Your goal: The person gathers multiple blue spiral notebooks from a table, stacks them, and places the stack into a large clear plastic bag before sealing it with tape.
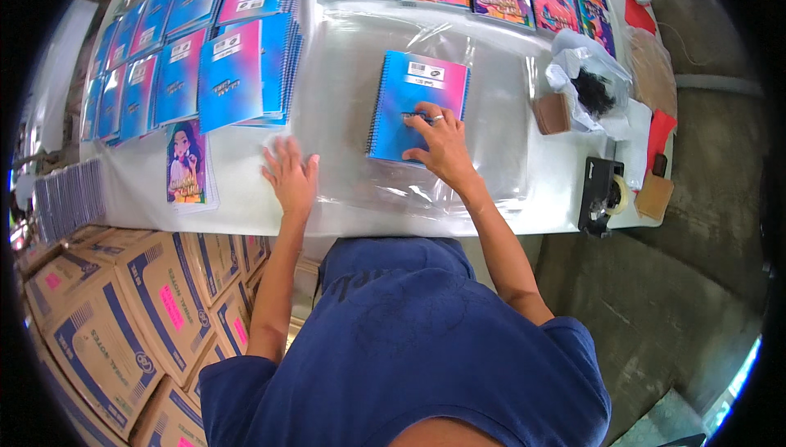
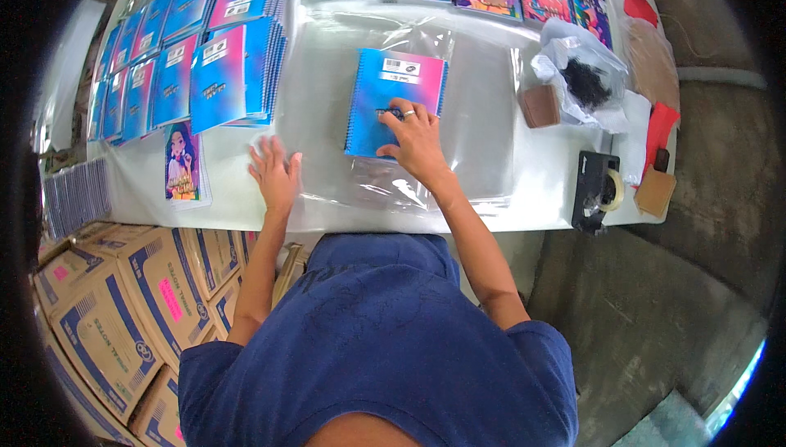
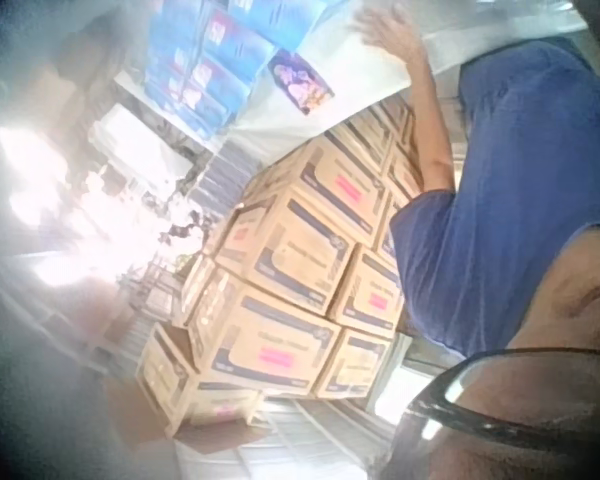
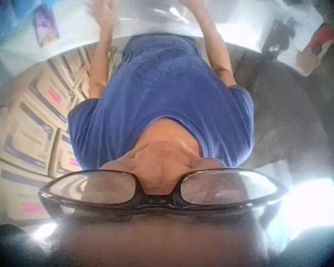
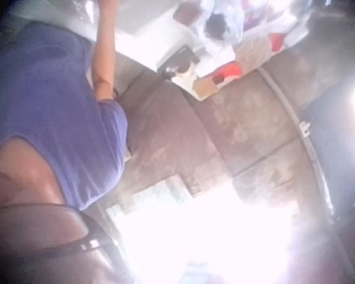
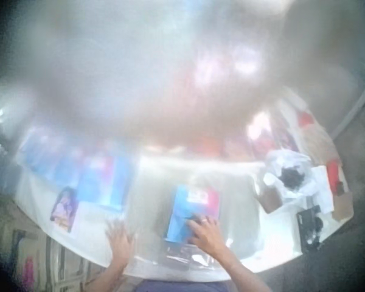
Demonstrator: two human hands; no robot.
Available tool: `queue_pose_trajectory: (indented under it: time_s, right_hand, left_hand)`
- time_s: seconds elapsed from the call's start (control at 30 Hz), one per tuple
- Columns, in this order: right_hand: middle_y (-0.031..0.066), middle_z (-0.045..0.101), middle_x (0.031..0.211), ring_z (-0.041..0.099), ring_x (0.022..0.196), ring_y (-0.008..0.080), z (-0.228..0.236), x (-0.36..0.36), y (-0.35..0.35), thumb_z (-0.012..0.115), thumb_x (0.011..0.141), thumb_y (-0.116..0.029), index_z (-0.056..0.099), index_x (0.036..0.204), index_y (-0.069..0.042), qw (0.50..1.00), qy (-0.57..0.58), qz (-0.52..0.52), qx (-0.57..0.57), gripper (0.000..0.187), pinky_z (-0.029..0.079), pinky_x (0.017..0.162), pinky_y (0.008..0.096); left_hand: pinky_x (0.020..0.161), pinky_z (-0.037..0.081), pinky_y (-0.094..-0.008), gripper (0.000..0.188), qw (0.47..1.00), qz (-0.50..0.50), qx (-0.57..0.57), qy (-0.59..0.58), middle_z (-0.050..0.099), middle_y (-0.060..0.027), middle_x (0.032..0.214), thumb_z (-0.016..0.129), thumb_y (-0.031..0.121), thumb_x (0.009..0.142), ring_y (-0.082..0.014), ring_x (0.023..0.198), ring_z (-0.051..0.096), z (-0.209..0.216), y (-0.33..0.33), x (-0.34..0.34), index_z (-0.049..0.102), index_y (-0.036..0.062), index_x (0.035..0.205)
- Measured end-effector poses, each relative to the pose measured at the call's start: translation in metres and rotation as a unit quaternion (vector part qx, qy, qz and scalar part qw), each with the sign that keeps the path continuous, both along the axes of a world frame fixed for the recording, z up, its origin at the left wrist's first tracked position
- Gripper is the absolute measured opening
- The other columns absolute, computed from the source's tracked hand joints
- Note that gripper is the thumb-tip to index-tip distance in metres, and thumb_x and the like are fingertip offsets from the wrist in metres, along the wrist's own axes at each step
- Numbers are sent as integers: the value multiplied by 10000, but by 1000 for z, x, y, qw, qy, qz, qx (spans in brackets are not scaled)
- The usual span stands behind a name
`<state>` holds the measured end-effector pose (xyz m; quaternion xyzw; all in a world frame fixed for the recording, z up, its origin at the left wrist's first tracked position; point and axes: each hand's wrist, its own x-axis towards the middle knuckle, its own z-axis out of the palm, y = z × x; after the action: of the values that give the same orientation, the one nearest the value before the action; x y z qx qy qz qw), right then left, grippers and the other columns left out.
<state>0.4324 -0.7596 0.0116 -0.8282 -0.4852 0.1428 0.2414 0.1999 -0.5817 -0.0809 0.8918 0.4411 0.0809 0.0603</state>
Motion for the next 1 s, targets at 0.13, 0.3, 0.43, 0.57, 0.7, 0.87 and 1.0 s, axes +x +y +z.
queue_pose_trajectory:
  time_s: [0.13, 0.3, 0.43, 0.57, 0.7, 0.87, 1.0]
  right_hand:
    - [45, 462, 1284, 426, 1174, 287, -4, -2, -1, 814, 638, -237, 604, 1132, -157, 1000, -7, 7, 7, 542, 316, 976, 449]
    - [49, 455, 1287, 431, 1169, 289, -5, -1, -3, 808, 655, -238, 606, 1129, -158, 1000, -23, 8, -5, 521, 313, 983, 445]
    - [84, 502, 1239, 455, 1157, 278, -6, 0, 4, 744, 765, -300, 636, 1055, -100, 1000, 23, -5, 14, 368, 326, 972, 432]
    - [145, 588, 1141, 484, 1116, 276, -3, 8, 13, 710, 818, -324, 666, 901, -21, 919, 383, -76, 54, 317, 322, 960, 428]
    - [65, 612, 870, 497, 815, 133, 4, 3, 12, 640, 867, -200, 662, 956, 70, 913, 391, -119, 4, 285, 414, 734, 289]
    - [110, 667, 768, 571, 705, 148, -16, -7, 17, 649, 790, -92, 680, 868, 50, 904, 374, -179, 103, 165, 464, 687, 328]
    - [94, 675, 822, 573, 787, 132, -24, -13, 23, 663, 796, -92, 673, 828, 50, 908, 353, -210, 85, 146, 438, 823, 333]
  left_hand:
    - [1110, 166, -556, 414, 995, -84, 44, 13, 435, -80, 1432, 500, 233, 951, -301, 1388, 274, 3, -5, 5, 480, 130, 1351]
    - [859, 464, -434, 508, 979, 36, -165, -111, 612, -127, 1207, 591, 148, 872, -317, 929, 623, 82, -31, 24, 469, 113, 1364]
    - [622, 518, -393, 568, 896, -13, -349, -274, 676, -161, 1051, 587, 41, 805, -348, 612, 632, 62, -33, 10, 476, 107, 1358]
    - [704, 539, -392, 593, 908, -263, -268, -188, 616, -158, 1187, 529, -14, 793, -311, 858, 676, 107, -88, 49, 482, 147, 1361]
    - [797, 537, -369, 617, 894, -320, -314, -19, 560, -144, 1282, 593, 90, 825, -274, 975, 664, 116, -82, 62, 416, 183, 1409]
    - [946, 460, -470, 693, 932, -193, -232, -202, 324, -211, 1469, 624, 314, 863, -447, 1283, 397, 111, -48, 121, 298, 173, 1459]
    - [976, 430, -508, 688, 932, -125, -334, -66, 258, -284, 1473, 570, 328, 892, -468, 1310, 345, 89, -46, 169, 273, 54, 1449]
